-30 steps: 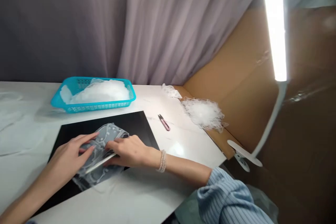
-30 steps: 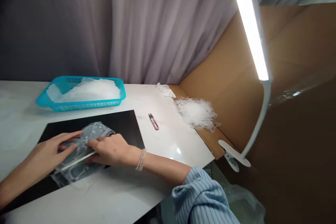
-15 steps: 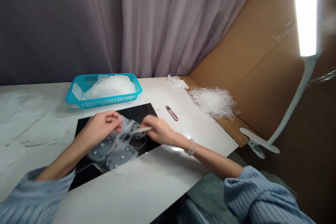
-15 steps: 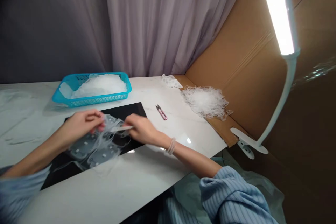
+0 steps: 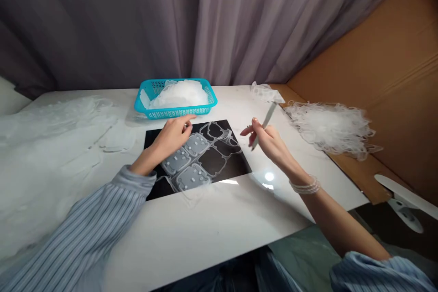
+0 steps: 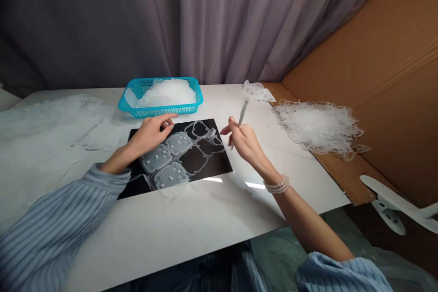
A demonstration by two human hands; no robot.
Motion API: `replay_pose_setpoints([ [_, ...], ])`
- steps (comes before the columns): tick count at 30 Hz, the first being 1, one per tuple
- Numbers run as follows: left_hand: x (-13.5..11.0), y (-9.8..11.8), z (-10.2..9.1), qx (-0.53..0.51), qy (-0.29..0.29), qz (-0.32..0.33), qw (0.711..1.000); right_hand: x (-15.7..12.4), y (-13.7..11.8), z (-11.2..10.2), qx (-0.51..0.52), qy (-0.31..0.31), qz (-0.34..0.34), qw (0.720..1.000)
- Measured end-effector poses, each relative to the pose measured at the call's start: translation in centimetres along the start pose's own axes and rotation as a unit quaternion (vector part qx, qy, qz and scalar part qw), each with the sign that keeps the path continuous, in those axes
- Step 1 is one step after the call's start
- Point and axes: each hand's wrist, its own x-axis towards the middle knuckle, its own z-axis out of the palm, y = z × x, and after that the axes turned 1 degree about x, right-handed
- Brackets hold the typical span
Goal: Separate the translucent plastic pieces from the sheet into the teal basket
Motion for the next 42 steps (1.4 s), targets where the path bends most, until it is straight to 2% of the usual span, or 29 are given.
replay_pose_setpoints([
  [3,-4.5,-0.5,-0.2,0.063,-0.036,0.026,0.997,0.3,-2.3,2.9,0.125,-0.041,-0.014,0.991],
  [6,-8.0,-0.8,0.6,0.117,-0.068,0.065,0.989,0.9,-3.5,6.7,0.178,-0.101,-0.03,0.978],
  [9,-9.4,-1.2,1.3,0.168,-0.072,0.085,0.979,1.4,-3.7,10.3,0.186,-0.149,-0.08,0.968],
  [12,-9.7,-1.4,1.2,0.204,-0.062,0.08,0.974,1.4,-3.5,12.4,0.117,-0.161,-0.142,0.97],
  [16,-10.0,-1.2,0.7,0.242,-0.055,0.072,0.966,0.9,-3.6,13.1,0.033,-0.169,-0.195,0.966],
  [21,-10.6,-0.9,0.7,0.273,-0.057,0.075,0.957,0.8,-3.9,13.5,-0.025,-0.174,-0.222,0.959],
  [30,-10.8,-1.0,0.9,0.301,-0.05,0.079,0.949,1.4,-4.1,14.7,-0.057,-0.173,-0.257,0.949],
  [36,-10.8,-1.0,1.0,0.311,-0.049,0.078,0.946,-0.2,-4.0,13.6,-0.087,-0.158,-0.258,0.949],
  [39,-10.9,-1.0,0.9,0.315,-0.053,0.082,0.944,-0.7,-3.3,13.7,-0.082,-0.143,-0.296,0.941],
  [42,-10.9,-1.0,0.9,0.32,-0.057,0.084,0.942,-0.4,-2.8,14.7,-0.094,-0.131,-0.342,0.926],
])
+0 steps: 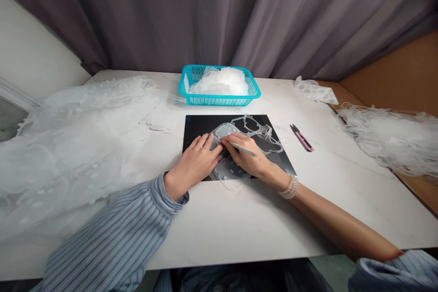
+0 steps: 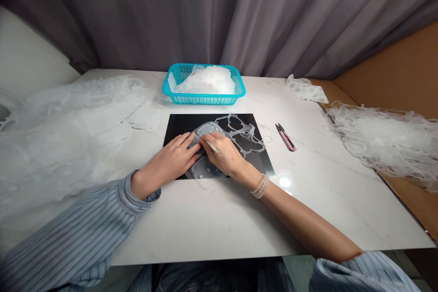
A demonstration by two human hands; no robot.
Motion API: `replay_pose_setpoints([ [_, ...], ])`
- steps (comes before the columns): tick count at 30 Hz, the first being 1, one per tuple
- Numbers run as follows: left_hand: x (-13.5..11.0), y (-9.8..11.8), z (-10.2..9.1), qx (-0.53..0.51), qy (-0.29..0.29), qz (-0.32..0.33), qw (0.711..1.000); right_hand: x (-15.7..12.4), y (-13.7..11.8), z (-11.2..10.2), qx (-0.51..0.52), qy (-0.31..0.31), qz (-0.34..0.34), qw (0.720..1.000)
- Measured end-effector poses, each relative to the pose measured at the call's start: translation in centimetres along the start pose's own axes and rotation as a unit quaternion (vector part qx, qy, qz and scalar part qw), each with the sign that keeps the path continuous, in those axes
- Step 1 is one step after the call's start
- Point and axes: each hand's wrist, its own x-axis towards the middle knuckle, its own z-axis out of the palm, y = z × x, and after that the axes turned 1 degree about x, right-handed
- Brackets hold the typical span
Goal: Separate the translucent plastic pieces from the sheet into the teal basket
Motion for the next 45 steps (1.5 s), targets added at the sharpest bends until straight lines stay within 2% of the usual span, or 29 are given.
replay_pose_setpoints([
  [3,-0.1,0.0,0.2,0.005,-0.002,0.007,1.0,0.5,0.3,0.6,-0.046,-0.017,-0.036,0.998],
  [7,-0.3,0.0,0.9,0.008,0.001,0.02,1.0,0.7,0.3,0.3,-0.075,-0.022,-0.068,0.995],
  [11,-0.5,-0.2,1.4,0.012,0.005,0.034,0.999,0.9,0.2,0.2,-0.046,-0.083,-0.075,0.993],
  [14,-0.5,-0.4,1.7,0.02,-0.003,0.039,0.999,1.3,0.2,0.6,0.072,-0.09,-0.018,0.993],
  [16,-0.6,-0.6,1.8,0.022,-0.007,0.04,0.999,1.6,0.7,0.8,0.167,-0.052,0.039,0.984],
  [18,-0.5,-0.8,1.9,0.024,-0.008,0.044,0.999,1.8,1.8,0.3,0.225,0.016,0.092,0.97],
  [20,-0.5,-0.8,1.9,0.026,-0.009,0.05,0.998,1.4,3.7,-1.3,0.263,0.104,0.147,0.948],
  [23,-0.6,-0.7,1.7,0.019,-0.009,0.049,0.999,-0.7,7.7,-5.8,0.319,0.227,0.232,0.891],
  [26,-0.6,-0.5,1.3,-0.026,-0.001,0.028,0.999,-3.5,11.1,-10.4,0.373,0.274,0.296,0.835],
  [28,-0.4,-0.3,0.9,-0.139,0.009,-0.005,0.99,-4.6,11.8,-11.9,0.407,0.278,0.322,0.808],
  [30,-0.1,-0.3,0.4,-0.273,0.024,-0.043,0.961,-4.7,10.8,-11.9,0.438,0.274,0.334,0.788],
  [33,0.8,-0.1,-0.6,-0.382,0.043,-0.089,0.919,-3.2,6.6,-10.1,0.478,0.261,0.325,0.773],
  [35,1.8,0.1,-1.2,-0.414,0.043,-0.11,0.903,-1.8,2.8,-9.0,0.497,0.234,0.286,0.785],
  [36,2.4,0.2,-1.5,-0.447,0.034,-0.115,0.887,-1.3,0.9,-8.7,0.497,0.206,0.257,0.803],
  [37,2.9,0.4,-1.8,-0.507,0.013,-0.116,0.854,-1.0,-0.8,-8.5,0.489,0.163,0.23,0.826],
  [38,3.3,0.6,-2.1,-0.589,-0.019,-0.115,0.799,-0.9,-2.3,-8.5,0.474,0.106,0.207,0.849],
  [39,3.7,0.7,-2.3,-0.682,-0.053,-0.12,0.72,-1.0,-3.4,-8.5,0.455,0.053,0.19,0.868],
  [40,3.9,0.9,-2.5,-0.764,-0.082,-0.135,0.626,-1.1,-4.1,-8.7,0.438,0.01,0.179,0.881],
  [41,4.0,1.0,-2.7,-0.821,-0.101,-0.159,0.539,-1.3,-4.3,-8.9,0.424,-0.012,0.173,0.889],
  [42,4.1,1.1,-2.8,-0.849,-0.108,-0.187,0.482,-1.4,-4.2,-9.2,0.406,-0.01,0.173,0.897],
  [43,4.0,1.2,-2.8,-0.851,-0.105,-0.214,0.467,-1.5,-3.8,-9.4,0.382,0.013,0.176,0.907],
  [45,3.8,1.3,-2.8,-0.829,-0.094,-0.248,0.492,-1.3,-2.5,-9.8,0.311,0.07,0.188,0.929],
])
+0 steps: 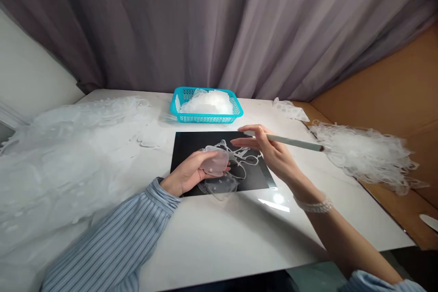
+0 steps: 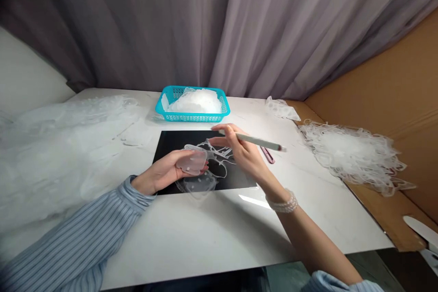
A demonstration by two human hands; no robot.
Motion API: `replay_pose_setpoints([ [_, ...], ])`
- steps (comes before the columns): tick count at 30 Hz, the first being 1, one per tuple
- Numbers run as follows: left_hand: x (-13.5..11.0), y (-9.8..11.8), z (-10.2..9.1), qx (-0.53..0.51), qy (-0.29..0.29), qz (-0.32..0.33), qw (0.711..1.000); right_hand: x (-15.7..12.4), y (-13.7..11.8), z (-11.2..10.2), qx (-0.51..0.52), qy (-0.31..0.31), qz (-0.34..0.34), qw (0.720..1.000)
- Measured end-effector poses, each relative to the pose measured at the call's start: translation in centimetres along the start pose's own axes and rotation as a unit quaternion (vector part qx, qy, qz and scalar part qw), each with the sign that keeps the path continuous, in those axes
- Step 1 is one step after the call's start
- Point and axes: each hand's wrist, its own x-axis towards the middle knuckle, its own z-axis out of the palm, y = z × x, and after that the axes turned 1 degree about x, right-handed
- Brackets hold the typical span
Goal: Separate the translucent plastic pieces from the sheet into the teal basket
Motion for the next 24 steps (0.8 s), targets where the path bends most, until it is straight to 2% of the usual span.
replay_pose_setpoints([
  [2,-0.1,-0.2,0.0,0.042,0.018,0.006,0.999,1.0,0.8,-0.6,-0.077,0.022,0.001,0.997],
  [4,-0.2,-0.3,0.1,0.086,0.035,0.018,0.995,1.8,1.3,-0.5,-0.112,-0.015,0.011,0.994],
  [7,-0.2,-0.3,0.2,0.158,0.062,0.043,0.984,2.7,1.6,0.6,-0.081,-0.074,0.038,0.993],
  [12,-0.2,-0.3,0.3,0.227,0.09,0.078,0.967,3.6,2.2,2.3,0.004,-0.112,0.052,0.992],
  [24,-0.5,-0.6,1.7,0.303,0.217,0.185,0.909,3.3,1.6,3.5,-0.128,-0.061,-0.019,0.99],
])
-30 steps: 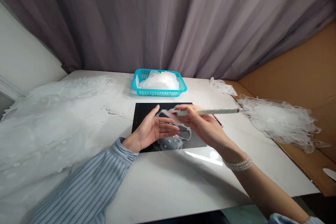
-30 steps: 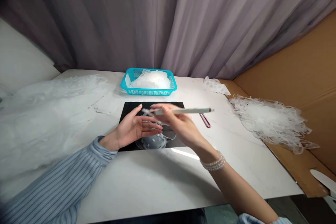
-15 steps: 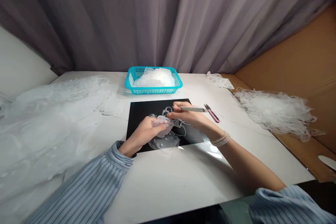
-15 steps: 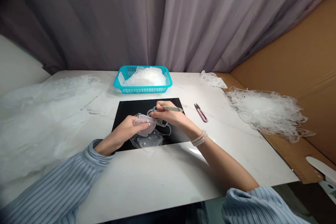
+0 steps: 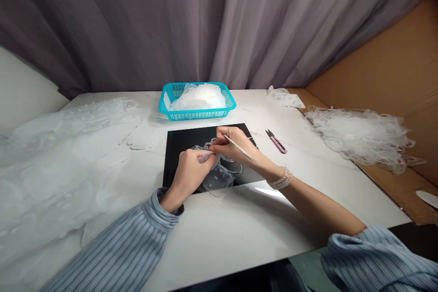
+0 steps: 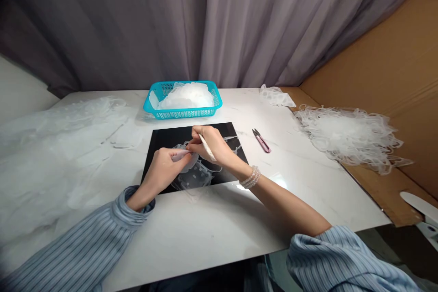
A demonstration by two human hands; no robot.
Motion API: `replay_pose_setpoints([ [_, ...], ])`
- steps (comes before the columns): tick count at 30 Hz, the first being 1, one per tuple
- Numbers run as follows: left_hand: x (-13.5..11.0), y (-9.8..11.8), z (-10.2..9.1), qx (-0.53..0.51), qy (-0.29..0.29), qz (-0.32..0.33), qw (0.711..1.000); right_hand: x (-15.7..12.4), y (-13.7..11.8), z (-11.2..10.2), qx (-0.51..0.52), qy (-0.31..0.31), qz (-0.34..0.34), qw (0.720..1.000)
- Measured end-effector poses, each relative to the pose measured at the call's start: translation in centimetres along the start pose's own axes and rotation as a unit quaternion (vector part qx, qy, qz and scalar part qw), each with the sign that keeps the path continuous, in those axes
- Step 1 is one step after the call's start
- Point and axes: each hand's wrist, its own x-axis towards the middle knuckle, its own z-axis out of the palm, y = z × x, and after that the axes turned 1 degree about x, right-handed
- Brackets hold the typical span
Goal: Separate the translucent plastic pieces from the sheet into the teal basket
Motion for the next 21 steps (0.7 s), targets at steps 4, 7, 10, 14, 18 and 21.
replay_pose_setpoints([
  [4,-0.2,-0.2,0.1,-0.014,0.085,0.015,0.996,-0.9,2.2,-0.5,-0.106,0.073,-0.035,0.991],
  [7,0.1,-0.7,-0.2,-0.069,0.129,0.014,0.989,-1.8,5.0,-1.8,-0.131,0.102,-0.022,0.986],
  [10,0.6,-1.2,-0.6,-0.148,0.104,0.003,0.983,-2.0,6.5,-3.0,-0.14,0.121,-0.011,0.983],
  [14,0.7,-1.3,-0.5,-0.242,0.029,-0.026,0.969,-1.3,4.3,-3.3,-0.117,0.138,-0.014,0.983],
  [18,0.4,-0.9,-0.5,-0.346,-0.023,-0.065,0.936,-0.9,0.0,-2.5,0.035,0.027,-0.008,0.999],
  [21,0.3,-0.6,-0.8,-0.365,-0.033,-0.074,0.927,-1.0,-1.5,-1.9,0.143,-0.029,-0.002,0.989],
])
